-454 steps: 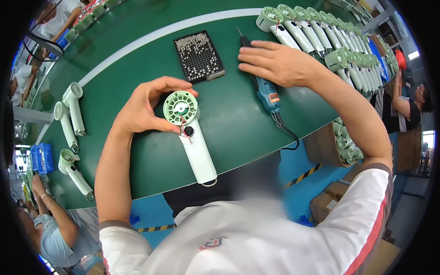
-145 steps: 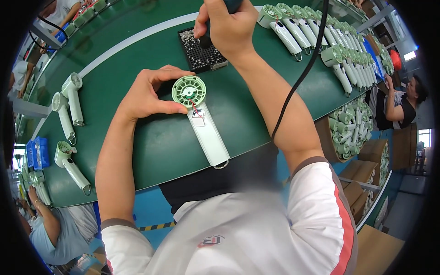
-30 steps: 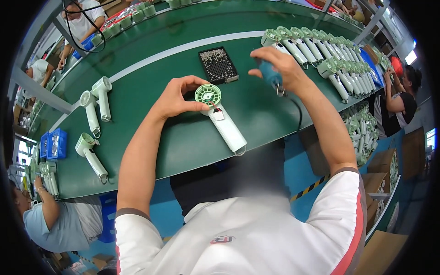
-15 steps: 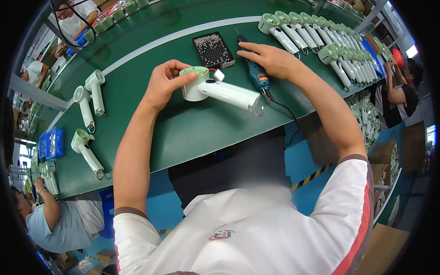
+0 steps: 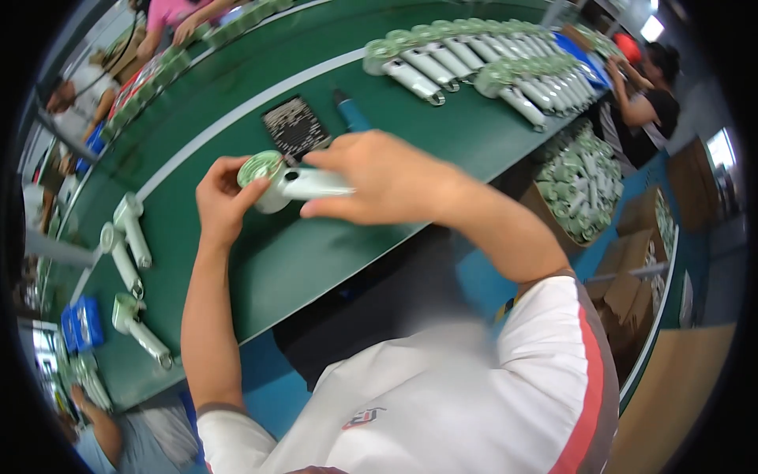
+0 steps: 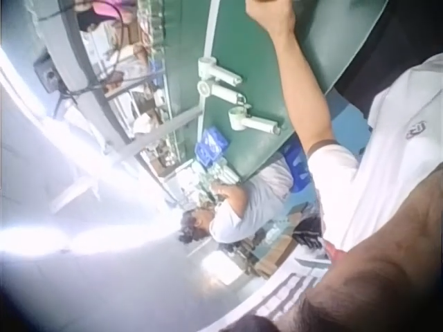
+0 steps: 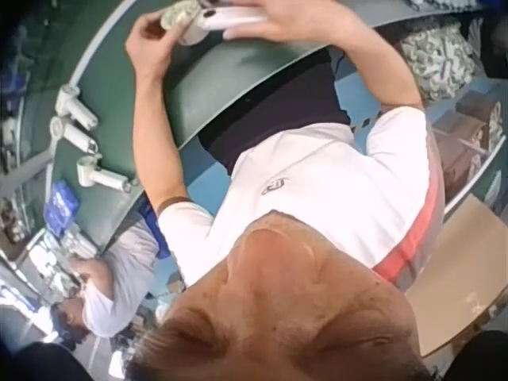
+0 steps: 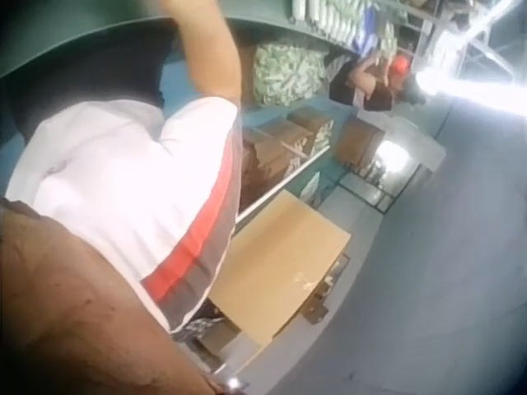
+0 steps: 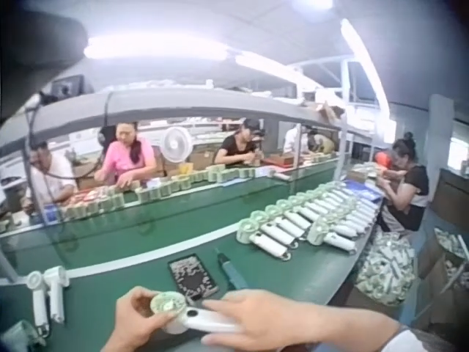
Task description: The person assembles portable fans along a production line by fitting casing parts together and securing them with screws using an electric screwdriver.
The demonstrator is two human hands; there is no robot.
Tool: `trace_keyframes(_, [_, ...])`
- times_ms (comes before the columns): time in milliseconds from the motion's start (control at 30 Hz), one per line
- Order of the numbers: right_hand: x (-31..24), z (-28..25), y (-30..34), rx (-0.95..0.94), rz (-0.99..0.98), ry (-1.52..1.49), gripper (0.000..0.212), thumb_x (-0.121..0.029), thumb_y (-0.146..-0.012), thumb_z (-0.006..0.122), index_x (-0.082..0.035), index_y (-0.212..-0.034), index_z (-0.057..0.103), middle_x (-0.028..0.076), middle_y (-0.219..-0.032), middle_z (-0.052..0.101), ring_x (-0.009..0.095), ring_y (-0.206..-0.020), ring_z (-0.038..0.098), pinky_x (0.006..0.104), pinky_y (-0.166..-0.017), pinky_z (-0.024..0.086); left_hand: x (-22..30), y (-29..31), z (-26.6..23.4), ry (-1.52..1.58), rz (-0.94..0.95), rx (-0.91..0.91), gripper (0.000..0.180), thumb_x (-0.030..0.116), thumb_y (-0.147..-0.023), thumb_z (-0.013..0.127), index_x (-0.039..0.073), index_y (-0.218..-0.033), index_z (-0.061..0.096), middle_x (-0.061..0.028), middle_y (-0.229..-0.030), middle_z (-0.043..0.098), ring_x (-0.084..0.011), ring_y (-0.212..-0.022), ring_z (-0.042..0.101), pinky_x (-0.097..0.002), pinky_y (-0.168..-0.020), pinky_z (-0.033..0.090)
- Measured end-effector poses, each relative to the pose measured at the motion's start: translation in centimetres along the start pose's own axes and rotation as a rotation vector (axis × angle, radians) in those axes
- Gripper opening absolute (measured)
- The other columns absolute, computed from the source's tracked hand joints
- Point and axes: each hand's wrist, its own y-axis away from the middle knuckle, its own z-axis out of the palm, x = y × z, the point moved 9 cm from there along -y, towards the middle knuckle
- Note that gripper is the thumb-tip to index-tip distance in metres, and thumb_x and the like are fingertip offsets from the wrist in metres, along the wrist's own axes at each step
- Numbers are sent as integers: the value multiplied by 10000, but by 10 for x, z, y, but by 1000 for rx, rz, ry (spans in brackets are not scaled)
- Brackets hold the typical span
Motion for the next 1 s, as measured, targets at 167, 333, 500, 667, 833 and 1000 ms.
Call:
trace_keyframes(167, [-7,14,22,299,-112,200,552,-280,-796,872,41,-1202,680,165,-995,666,329,-889,663,423,-792,553,18,11,17,6,189,-31,606,43,-707,939,-46,-1221,631,-119,-1165,714,-192,-1077,685,-344,-995,530])
trace_keyframes(333, [18,-24,67,554,-131,293,541,-205,-748,902,35,-1182,687,166,-1010,667,325,-880,657,403,-771,564,42,18,46,85,304,-207,726,146,-793,874,-54,-1405,538,-166,-1366,651,-296,-1302,605,-429,-1156,423])
trace_keyframes(500, [121,-88,145,620,145,544,459,-206,-835,853,36,-1190,690,184,-1021,673,335,-894,671,400,-787,564,38,21,54,-191,354,-231,620,87,-798,851,-5,-1360,603,-146,-1235,725,-256,-1177,683,-375,-1044,501])
trace_keyframes(667, [221,-105,187,479,329,590,432,-274,-884,810,11,-1189,699,185,-1035,683,367,-926,672,429,-843,548,37,23,67,-376,389,-261,455,93,-820,841,8,-1237,678,-123,-1133,754,-236,-1074,714,-357,-966,537])
trace_keyframes(833, [255,-101,171,497,346,625,407,-332,-929,751,20,-1127,701,237,-998,689,432,-935,663,489,-827,532,38,27,60,-524,474,-242,308,115,-801,865,31,-1058,717,-116,-984,742,-271,-940,720,-365,-827,571])
trace_keyframes(1000, [235,-112,167,475,441,909,376,-246,-962,717,54,-1183,671,256,-1087,694,455,-1011,660,487,-883,533,66,23,48,-847,441,-145,258,228,-836,815,48,-1004,735,-125,-907,713,-341,-894,695,-422,-802,573])
